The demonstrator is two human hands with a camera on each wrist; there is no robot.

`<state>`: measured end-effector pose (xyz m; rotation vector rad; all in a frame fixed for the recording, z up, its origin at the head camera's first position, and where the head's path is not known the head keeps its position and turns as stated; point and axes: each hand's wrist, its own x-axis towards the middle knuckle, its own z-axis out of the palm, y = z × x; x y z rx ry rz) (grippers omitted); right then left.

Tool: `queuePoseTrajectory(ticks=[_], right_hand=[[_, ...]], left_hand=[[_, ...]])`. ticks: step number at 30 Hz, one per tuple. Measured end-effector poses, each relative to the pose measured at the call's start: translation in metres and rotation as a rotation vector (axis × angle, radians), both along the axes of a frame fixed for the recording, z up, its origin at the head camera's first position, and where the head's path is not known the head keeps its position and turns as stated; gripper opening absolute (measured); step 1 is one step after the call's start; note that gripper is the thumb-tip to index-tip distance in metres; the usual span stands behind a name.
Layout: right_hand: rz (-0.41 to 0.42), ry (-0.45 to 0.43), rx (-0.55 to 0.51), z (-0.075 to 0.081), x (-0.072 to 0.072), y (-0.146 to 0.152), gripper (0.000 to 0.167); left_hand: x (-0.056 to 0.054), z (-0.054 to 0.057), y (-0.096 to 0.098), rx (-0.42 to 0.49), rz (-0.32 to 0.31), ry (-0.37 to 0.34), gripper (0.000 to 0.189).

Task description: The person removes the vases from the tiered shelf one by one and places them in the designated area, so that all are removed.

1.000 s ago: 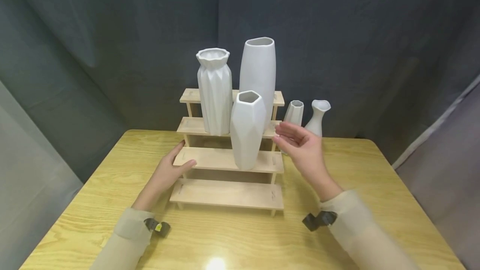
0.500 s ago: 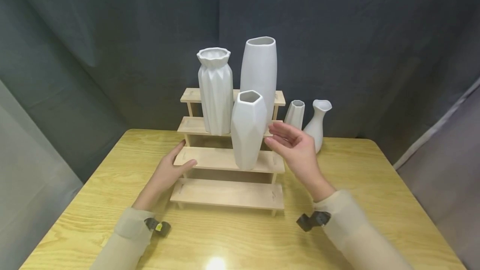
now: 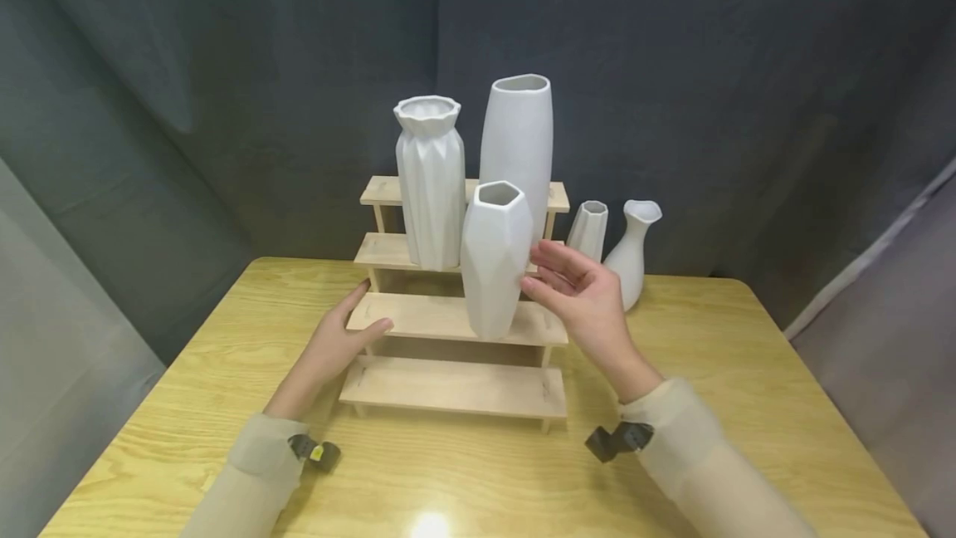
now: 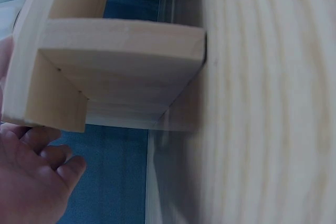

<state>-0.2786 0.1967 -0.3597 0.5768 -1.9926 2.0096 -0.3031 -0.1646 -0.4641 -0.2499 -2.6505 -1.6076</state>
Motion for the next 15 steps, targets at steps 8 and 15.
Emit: queuePoseTrajectory(ticks=[8, 15], right_hand=[[-0.02, -0.007, 0.043, 0.0042, 0.0001, -0.0029, 0.052], [0.0, -0.03, -0.006, 0.006, -0.001, -0.0072, 0.052]], left_hand=[[0.0005, 0.002, 0.0011, 0.0, 0.002, -0.003, 0.098], [0.0001, 0.0007, 0.0004, -0.002, 0.003, -0.005, 0.098]])
